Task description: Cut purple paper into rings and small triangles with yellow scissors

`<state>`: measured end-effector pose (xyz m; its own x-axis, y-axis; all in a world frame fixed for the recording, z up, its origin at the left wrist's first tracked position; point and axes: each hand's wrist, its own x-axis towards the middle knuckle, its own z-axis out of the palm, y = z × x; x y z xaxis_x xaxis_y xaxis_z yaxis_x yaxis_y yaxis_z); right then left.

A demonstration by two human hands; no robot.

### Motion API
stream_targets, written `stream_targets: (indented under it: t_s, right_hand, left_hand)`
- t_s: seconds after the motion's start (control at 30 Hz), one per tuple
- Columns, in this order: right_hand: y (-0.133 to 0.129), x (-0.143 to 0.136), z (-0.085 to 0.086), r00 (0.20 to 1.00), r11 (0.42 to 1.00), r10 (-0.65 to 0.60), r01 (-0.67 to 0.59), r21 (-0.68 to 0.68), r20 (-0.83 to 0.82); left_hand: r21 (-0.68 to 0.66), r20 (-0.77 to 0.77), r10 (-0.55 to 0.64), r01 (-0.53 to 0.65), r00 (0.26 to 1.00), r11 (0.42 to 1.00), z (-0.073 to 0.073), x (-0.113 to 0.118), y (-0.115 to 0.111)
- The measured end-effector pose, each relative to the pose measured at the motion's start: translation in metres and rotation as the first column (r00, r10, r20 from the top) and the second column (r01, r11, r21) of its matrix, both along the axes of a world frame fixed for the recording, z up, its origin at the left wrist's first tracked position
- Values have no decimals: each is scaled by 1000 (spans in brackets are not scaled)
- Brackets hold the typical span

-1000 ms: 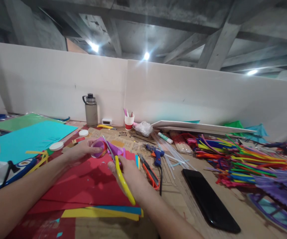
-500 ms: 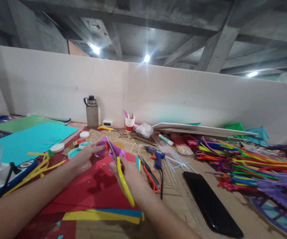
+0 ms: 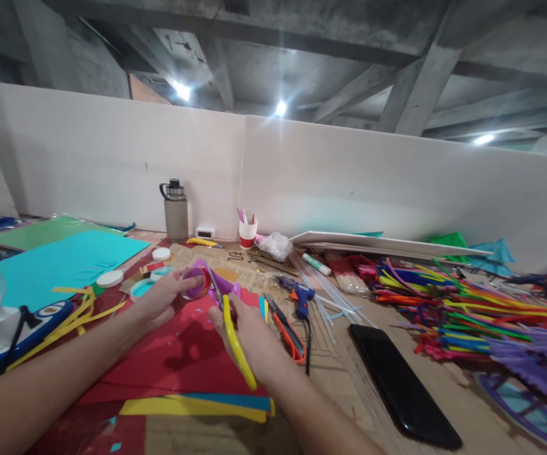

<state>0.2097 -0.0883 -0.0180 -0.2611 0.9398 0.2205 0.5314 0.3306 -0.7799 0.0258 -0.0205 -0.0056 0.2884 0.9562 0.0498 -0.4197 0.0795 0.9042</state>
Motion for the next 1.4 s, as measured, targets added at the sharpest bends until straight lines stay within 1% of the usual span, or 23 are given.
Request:
stream_targets:
  t_s: [0.23,0.47,0.57,0.8,0.9,1.07,1.2,1.4]
  right_hand:
    - [1,0,-2,1000,1000,-26,26,4,-3]
    - [4,0,-9,999,999,-34,34,-1,-15]
    - [4,1,-10,999,999,-34,34,-15,-11]
    - [-1,3,1,998,1000,-13,13,1,57]
    - [-3,3,4,999,1000,-10,10,-5,51]
    - [-3,2,8,999,1000,-3,4,-24,42]
    - [-4,2,11,997,999,22,-19,-39,69]
    - [-4,3,12,998,999,47,-46,-14,34]
  left_hand:
    - [-5,18,-10,11,1000,1000,1,2,-3]
    - [-18,8,14,-13,1000,1000,3,3,-4]
    - [-29,16,12,-11,1000,1000,4,2,-3]
    - [-38,13,3,-2,1000,999,2,-1,-1]
    - [-16,1,-2,2,1000,1000,2,0,-3]
    - [-18,-19,-12,11,1000,1000,4,1,-5]
    - [-5,-16,-8,8,1000,1000,4,1,-5]
    - [3,-34,-8,8,999,1000,3,1,-4]
